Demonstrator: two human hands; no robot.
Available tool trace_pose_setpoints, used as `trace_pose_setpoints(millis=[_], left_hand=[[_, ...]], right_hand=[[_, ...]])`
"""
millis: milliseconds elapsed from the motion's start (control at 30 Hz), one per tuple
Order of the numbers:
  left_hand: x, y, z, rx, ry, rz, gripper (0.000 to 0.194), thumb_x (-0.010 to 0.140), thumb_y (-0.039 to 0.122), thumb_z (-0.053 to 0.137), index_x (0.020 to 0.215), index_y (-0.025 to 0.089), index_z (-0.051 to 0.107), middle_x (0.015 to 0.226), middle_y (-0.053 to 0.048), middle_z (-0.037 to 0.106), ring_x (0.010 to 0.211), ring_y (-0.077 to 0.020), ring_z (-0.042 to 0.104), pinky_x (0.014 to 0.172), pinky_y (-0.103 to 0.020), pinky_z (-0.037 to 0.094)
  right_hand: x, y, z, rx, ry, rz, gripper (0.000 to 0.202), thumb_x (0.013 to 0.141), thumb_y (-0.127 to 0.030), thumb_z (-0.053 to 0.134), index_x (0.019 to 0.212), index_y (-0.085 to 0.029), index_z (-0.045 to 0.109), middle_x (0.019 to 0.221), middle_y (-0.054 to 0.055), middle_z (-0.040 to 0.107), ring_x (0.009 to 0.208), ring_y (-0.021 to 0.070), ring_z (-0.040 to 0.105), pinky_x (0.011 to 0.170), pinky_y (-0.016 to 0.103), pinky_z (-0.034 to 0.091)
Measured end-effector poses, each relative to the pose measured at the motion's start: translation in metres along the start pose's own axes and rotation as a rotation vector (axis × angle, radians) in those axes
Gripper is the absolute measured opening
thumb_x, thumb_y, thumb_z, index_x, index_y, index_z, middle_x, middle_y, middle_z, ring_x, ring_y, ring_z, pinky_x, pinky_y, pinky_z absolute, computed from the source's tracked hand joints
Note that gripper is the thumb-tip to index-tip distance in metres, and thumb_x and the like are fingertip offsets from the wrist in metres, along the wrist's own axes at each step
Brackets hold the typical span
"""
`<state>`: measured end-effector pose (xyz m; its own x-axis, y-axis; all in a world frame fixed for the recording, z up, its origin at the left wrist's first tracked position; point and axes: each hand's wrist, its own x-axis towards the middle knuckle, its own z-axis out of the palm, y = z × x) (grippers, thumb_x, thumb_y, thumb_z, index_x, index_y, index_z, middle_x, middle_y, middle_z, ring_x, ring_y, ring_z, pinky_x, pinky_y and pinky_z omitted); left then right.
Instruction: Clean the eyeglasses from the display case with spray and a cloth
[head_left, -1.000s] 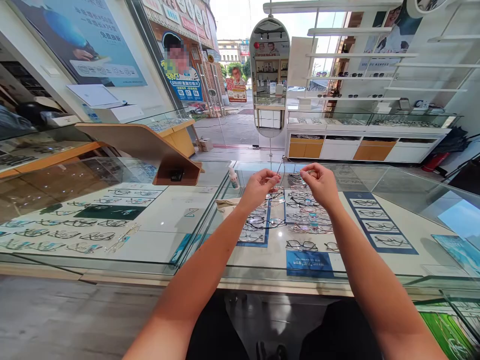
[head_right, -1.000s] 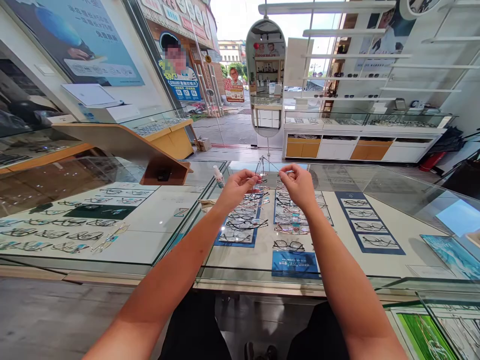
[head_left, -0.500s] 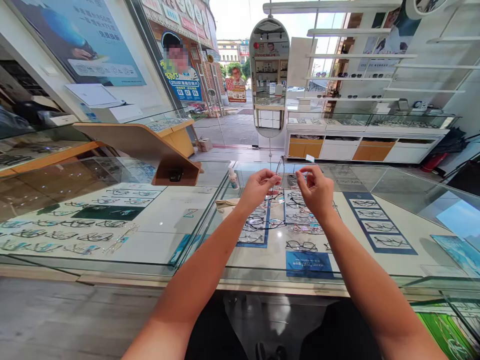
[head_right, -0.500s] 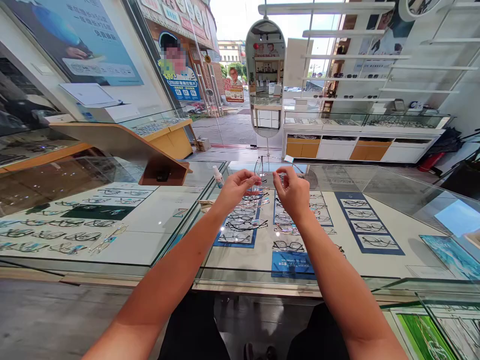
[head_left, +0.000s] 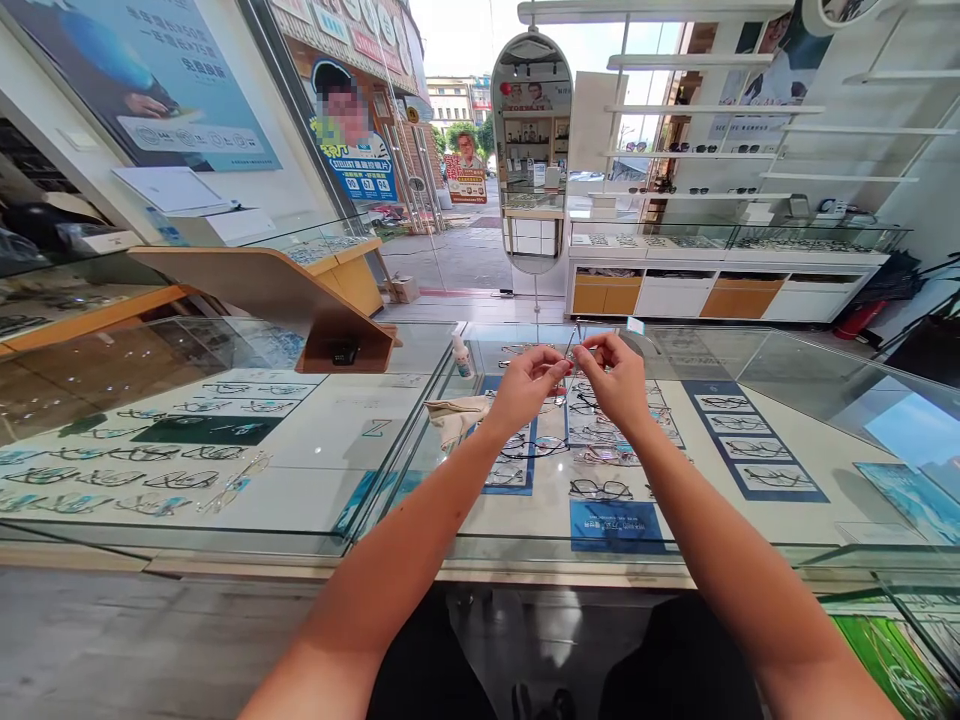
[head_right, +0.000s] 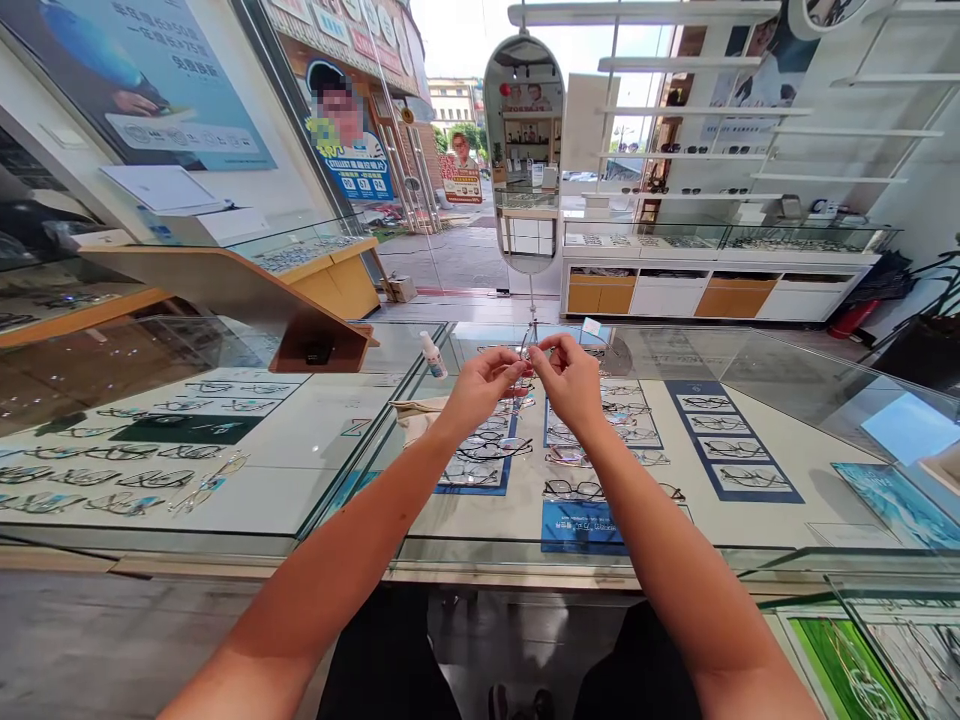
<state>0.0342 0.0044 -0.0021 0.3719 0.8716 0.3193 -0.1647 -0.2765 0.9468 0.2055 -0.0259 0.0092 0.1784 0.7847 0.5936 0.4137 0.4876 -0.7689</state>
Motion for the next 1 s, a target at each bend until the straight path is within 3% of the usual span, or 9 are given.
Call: trace_pose_setpoints(millis=[167,333,633,767,833,900,933,1000], left_hand=[[0.000,-0.001,0.002,0.003,0.032,0.013,0.047,0.084,0.063,0.085,0.095,0.019,0.071,0.099,-0.004,0.066,0.099,-0.0195,0.067,0.082,-0.034,0.067],[0.002,-0.001,0.001,-0.034,0.141,0.011,0.050,0.079,0.064,0.089,0.093,0.019,0.071,0.102,-0.006,0.072,0.105,-0.0231,0.071,0.080,-0.033,0.068],[0.010,0.007,-0.015,-0.194,0.389,0.095,0.055,0.071,0.063,0.095,0.094,0.020,0.071,0.111,-0.008,0.075,0.107,-0.0229,0.073,0.082,-0.036,0.069],[0.013,0.010,-0.022,-0.204,0.464,0.147,0.053,0.072,0.063,0.094,0.095,0.021,0.070,0.115,-0.008,0.074,0.108,-0.0231,0.072,0.080,-0.036,0.069],[0.014,0.009,-0.024,-0.168,0.475,0.162,0.052,0.074,0.063,0.093,0.095,0.021,0.070,0.113,-0.008,0.074,0.108,-0.0232,0.072,0.079,-0.034,0.068],[0.015,0.008,-0.025,-0.115,0.465,0.170,0.051,0.076,0.063,0.092,0.095,0.021,0.071,0.109,-0.008,0.075,0.107,-0.0233,0.072,0.079,-0.033,0.067],[0.014,0.006,-0.024,-0.084,0.453,0.174,0.049,0.077,0.063,0.090,0.094,0.020,0.071,0.109,-0.009,0.074,0.107,-0.0233,0.071,0.079,-0.033,0.067],[0.013,0.003,-0.021,-0.017,0.419,0.187,0.045,0.081,0.060,0.088,0.092,0.020,0.072,0.116,-0.010,0.073,0.107,-0.0236,0.070,0.078,-0.033,0.066]], right_hand=[[0.001,0.001,0.000,0.013,-0.036,0.010,0.018,0.095,-0.041,0.067,0.094,-0.023,0.065,0.062,-0.007,0.046,0.060,0.0149,0.043,0.064,0.032,0.035],[0.003,0.006,-0.001,0.025,-0.013,0.084,0.018,0.095,-0.041,0.063,0.090,-0.023,0.064,0.064,-0.005,0.050,0.060,0.0149,0.041,0.060,0.030,0.038],[0.010,0.010,-0.002,0.194,-0.087,0.406,0.017,0.085,-0.038,0.061,0.086,-0.023,0.067,0.055,-0.005,0.049,0.049,0.0154,0.045,0.046,0.029,0.040],[0.012,0.012,-0.007,0.203,-0.229,0.543,0.027,0.089,-0.047,0.061,0.078,-0.023,0.065,0.051,-0.006,0.044,0.045,0.0141,0.039,0.045,0.030,0.033],[0.012,0.010,-0.013,0.017,-0.271,0.514,0.043,0.094,-0.056,0.059,0.065,-0.023,0.059,0.048,-0.005,0.040,0.045,0.0138,0.035,0.048,0.031,0.029],[0.011,0.006,-0.018,-0.219,-0.175,0.372,0.055,0.096,-0.059,0.059,0.054,-0.025,0.048,0.048,-0.003,0.038,0.049,0.0142,0.034,0.053,0.033,0.027],[0.010,0.003,-0.020,-0.287,-0.109,0.278,0.055,0.096,-0.056,0.060,0.053,-0.025,0.045,0.049,-0.003,0.038,0.052,0.0147,0.034,0.055,0.033,0.027],[0.007,-0.002,-0.018,-0.290,-0.046,0.095,0.044,0.097,-0.049,0.063,0.062,-0.024,0.054,0.057,-0.001,0.050,0.058,0.0168,0.043,0.060,0.034,0.033]])
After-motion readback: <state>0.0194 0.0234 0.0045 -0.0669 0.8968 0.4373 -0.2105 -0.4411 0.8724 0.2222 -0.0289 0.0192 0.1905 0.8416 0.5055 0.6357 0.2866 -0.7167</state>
